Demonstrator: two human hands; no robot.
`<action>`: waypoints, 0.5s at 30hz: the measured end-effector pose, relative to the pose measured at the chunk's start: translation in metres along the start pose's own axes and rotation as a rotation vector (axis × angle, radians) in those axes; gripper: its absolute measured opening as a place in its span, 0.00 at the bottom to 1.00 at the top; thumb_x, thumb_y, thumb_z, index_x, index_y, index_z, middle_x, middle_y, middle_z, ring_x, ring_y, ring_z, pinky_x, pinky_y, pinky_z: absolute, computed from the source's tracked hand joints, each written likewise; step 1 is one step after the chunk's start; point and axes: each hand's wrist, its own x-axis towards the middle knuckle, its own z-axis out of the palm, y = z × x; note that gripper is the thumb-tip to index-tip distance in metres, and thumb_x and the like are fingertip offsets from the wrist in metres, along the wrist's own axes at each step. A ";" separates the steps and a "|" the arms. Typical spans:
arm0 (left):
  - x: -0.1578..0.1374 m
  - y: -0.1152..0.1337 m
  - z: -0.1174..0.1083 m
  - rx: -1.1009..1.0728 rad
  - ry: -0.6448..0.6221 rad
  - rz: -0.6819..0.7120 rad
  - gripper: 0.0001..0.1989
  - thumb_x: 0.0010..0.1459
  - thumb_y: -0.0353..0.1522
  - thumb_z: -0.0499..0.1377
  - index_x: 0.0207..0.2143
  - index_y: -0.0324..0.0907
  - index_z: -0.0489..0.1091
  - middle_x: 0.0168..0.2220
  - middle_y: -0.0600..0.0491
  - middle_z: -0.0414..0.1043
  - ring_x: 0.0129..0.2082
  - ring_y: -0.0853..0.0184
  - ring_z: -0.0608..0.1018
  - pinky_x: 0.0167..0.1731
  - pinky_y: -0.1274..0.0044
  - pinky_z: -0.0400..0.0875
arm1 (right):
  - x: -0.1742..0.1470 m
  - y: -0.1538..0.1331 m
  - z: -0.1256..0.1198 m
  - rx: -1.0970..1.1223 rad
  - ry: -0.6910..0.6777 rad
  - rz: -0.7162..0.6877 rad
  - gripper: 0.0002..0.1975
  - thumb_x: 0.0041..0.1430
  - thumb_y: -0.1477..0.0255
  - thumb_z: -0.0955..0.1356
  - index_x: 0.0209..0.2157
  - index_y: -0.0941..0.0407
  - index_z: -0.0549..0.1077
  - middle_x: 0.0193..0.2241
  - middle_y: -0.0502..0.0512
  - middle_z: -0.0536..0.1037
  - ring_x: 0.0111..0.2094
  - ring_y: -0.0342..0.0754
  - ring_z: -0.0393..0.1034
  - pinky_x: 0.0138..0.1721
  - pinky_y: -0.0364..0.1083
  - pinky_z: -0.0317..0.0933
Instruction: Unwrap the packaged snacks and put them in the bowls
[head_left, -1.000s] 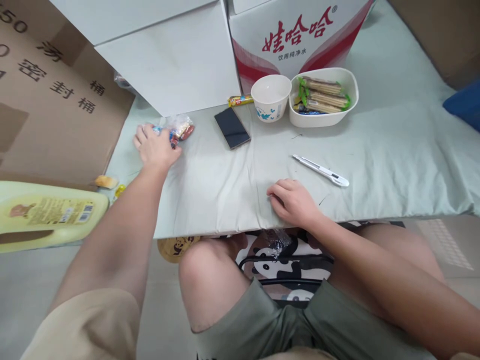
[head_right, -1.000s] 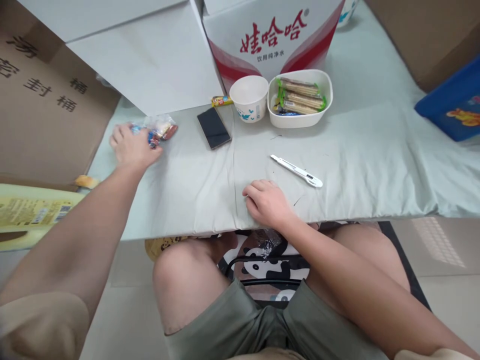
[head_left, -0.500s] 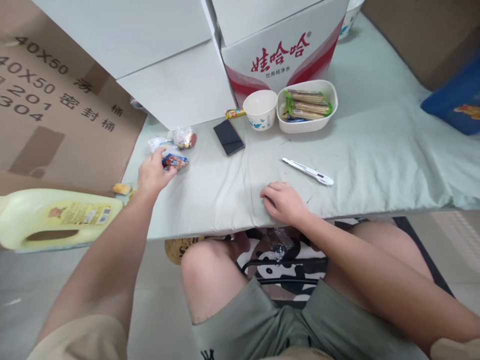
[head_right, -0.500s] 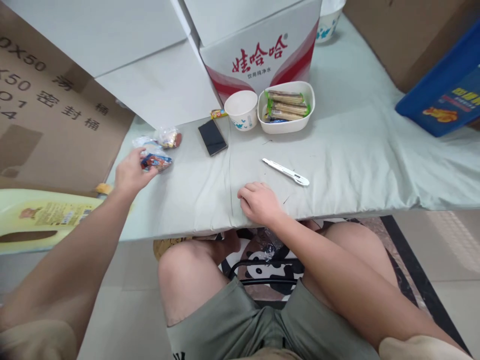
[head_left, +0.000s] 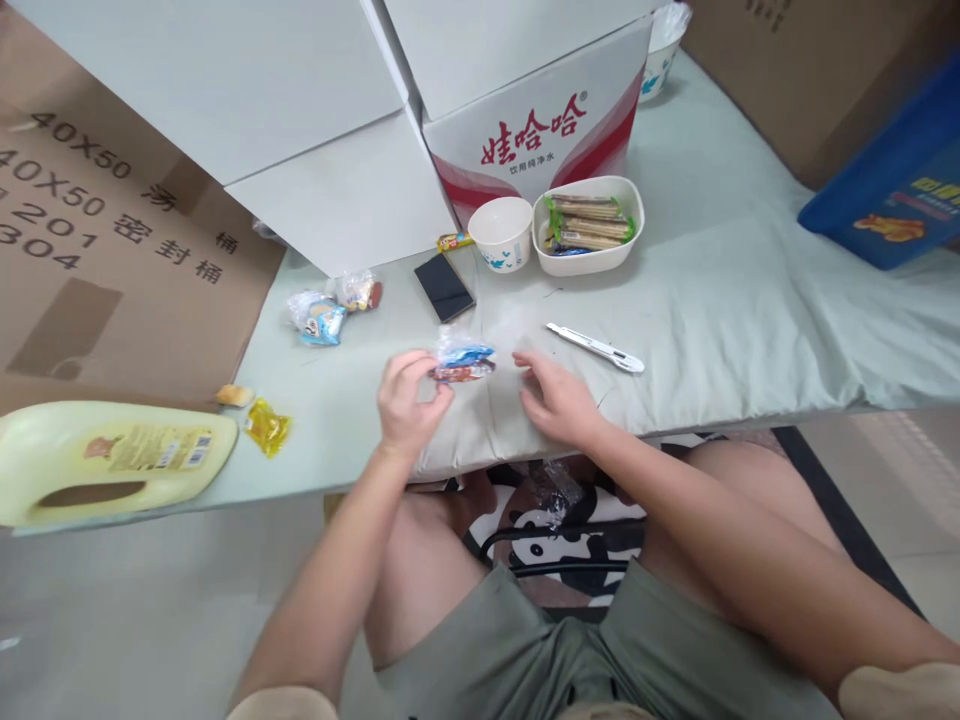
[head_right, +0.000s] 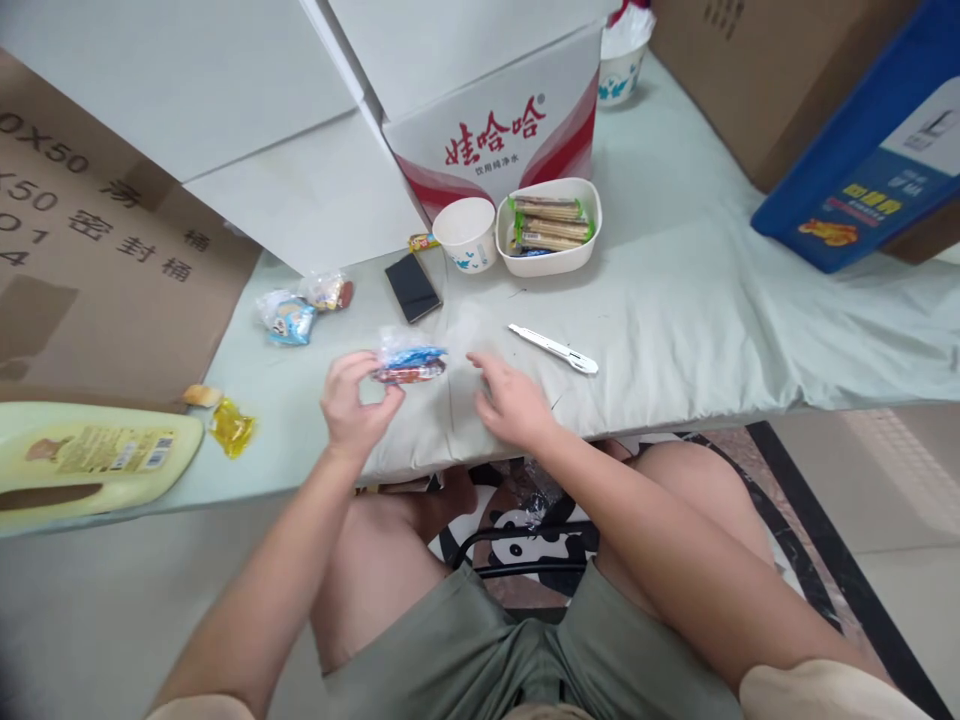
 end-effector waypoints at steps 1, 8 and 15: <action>-0.001 0.011 0.014 -0.048 0.018 -0.013 0.19 0.48 0.24 0.60 0.44 0.45 0.69 0.42 0.50 0.75 0.44 0.62 0.78 0.47 0.68 0.74 | 0.001 0.002 -0.001 0.035 0.025 0.012 0.29 0.59 0.73 0.63 0.62 0.56 0.61 0.57 0.65 0.73 0.49 0.56 0.74 0.50 0.58 0.69; -0.004 0.033 0.064 -0.332 -0.093 -0.129 0.14 0.52 0.20 0.58 0.38 0.45 0.66 0.44 0.51 0.75 0.52 0.61 0.78 0.52 0.67 0.74 | -0.003 0.005 -0.014 0.062 0.163 -0.071 0.26 0.58 0.73 0.65 0.59 0.53 0.62 0.63 0.64 0.67 0.63 0.59 0.64 0.59 0.61 0.66; -0.009 0.029 0.062 -0.390 -0.296 -0.270 0.21 0.54 0.19 0.57 0.48 0.45 0.64 0.50 0.48 0.75 0.57 0.62 0.77 0.54 0.67 0.75 | -0.006 0.001 -0.023 -0.007 0.112 -0.233 0.26 0.62 0.74 0.64 0.62 0.52 0.61 0.56 0.62 0.75 0.56 0.57 0.71 0.57 0.60 0.68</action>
